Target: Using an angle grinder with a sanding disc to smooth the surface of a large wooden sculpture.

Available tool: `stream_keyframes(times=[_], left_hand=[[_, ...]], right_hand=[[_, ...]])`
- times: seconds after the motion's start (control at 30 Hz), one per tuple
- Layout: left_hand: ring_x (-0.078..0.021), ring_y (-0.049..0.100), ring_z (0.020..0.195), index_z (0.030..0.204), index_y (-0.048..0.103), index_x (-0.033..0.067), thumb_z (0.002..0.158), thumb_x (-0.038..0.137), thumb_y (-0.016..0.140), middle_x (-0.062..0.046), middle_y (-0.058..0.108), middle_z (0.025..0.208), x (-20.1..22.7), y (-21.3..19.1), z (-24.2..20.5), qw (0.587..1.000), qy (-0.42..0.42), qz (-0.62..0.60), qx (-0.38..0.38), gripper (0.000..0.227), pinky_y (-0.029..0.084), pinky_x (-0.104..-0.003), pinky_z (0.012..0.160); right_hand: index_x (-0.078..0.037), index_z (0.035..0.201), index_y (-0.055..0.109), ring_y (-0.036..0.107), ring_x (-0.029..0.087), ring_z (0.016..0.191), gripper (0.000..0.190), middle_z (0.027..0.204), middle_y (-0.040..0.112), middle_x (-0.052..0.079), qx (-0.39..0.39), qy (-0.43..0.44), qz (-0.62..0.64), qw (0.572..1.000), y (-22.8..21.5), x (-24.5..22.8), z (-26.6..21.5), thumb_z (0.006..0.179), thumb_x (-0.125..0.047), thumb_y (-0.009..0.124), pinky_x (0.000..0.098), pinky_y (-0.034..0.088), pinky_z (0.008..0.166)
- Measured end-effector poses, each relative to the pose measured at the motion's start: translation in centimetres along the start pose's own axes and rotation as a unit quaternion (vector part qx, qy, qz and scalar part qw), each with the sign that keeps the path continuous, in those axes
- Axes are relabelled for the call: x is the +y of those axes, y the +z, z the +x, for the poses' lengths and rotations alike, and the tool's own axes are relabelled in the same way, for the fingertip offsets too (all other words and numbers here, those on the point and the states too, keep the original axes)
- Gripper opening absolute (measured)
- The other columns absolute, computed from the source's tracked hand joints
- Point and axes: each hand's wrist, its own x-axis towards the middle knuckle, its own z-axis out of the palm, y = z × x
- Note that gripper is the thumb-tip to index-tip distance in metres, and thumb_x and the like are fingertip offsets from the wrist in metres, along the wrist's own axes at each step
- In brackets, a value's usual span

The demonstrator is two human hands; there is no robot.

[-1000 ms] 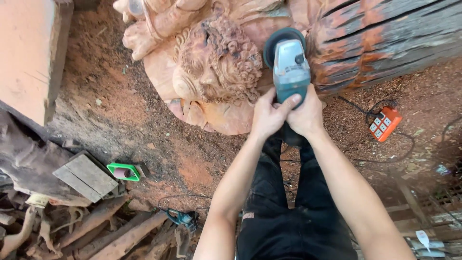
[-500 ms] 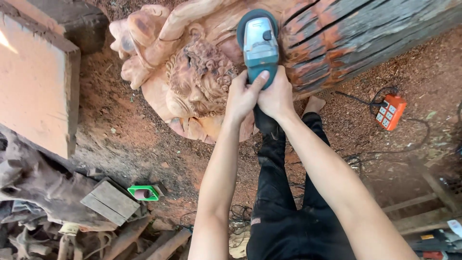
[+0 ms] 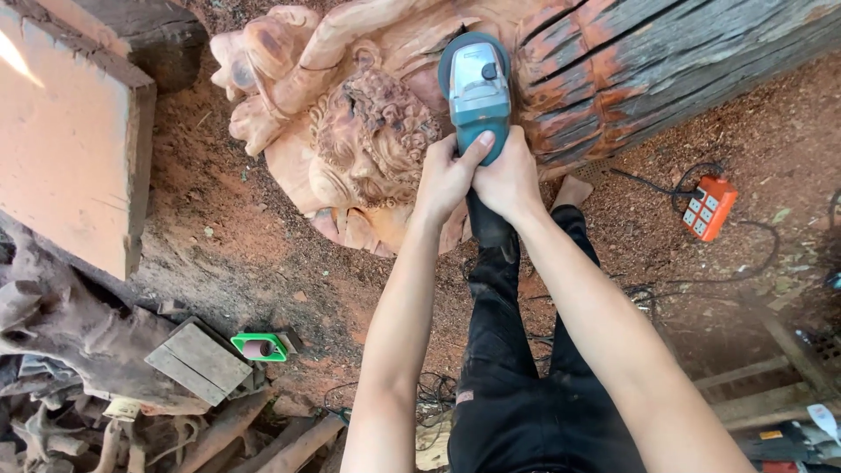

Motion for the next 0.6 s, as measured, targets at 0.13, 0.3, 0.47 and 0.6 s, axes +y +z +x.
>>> stream_keyframes(times=[0.13, 0.3, 0.47, 0.6], left_hand=[[-0.0296, 0.073, 0.099, 0.096, 0.075, 0.0026, 0.086, 0.049, 0.073, -0.018, 0.074, 0.086, 1.7, 0.1, 0.1, 1.000, 0.012, 0.004, 0.000, 0.047, 0.056, -0.044, 0.086], [-0.0251, 0.073, 0.092, 0.093, 0.075, 0.0041, 0.087, 0.050, 0.075, -0.013, 0.073, 0.081, -0.6, 0.3, 1.6, 1.000, 0.021, -0.021, -0.001, 0.046, 0.056, -0.038, 0.081], [-0.0190, 0.070, 0.088, 0.093, 0.075, 0.0046, 0.088, 0.046, 0.075, -0.010, 0.072, 0.079, -2.2, 0.6, 1.1, 0.999, 0.026, -0.037, -0.004, 0.042, 0.057, -0.036, 0.077], [-0.0185, 0.069, 0.089, 0.096, 0.075, 0.0036, 0.089, 0.045, 0.076, -0.010, 0.072, 0.082, -2.7, 0.9, 0.1, 0.998, 0.022, -0.062, 0.001, 0.042, 0.057, -0.036, 0.078]], right_hand=[[-0.002, 0.116, 0.049, 0.058, 0.054, 0.120, 0.047, 0.112, 0.064, 0.030, 0.002, -0.007, 0.007, 1.000, 0.1, 0.0, 0.7, 0.091, -0.041, 0.059, 0.0608, 0.049, 0.099], [-0.002, 0.116, 0.050, 0.058, 0.054, 0.119, 0.045, 0.111, 0.064, 0.030, 0.011, -0.012, -0.005, 1.000, 0.0, 0.0, 0.8, 0.092, -0.039, 0.059, 0.0601, 0.050, 0.097], [-0.003, 0.115, 0.050, 0.060, 0.054, 0.117, 0.042, 0.109, 0.065, 0.028, 0.003, -0.005, -0.009, 1.000, 0.1, 0.9, 0.2, 0.092, -0.037, 0.057, 0.0597, 0.051, 0.096], [-0.003, 0.116, 0.050, 0.060, 0.055, 0.116, 0.041, 0.108, 0.065, 0.031, -0.005, -0.002, -0.038, 0.999, 0.3, 1.7, 0.0, 0.093, -0.037, 0.054, 0.0621, 0.050, 0.096]])
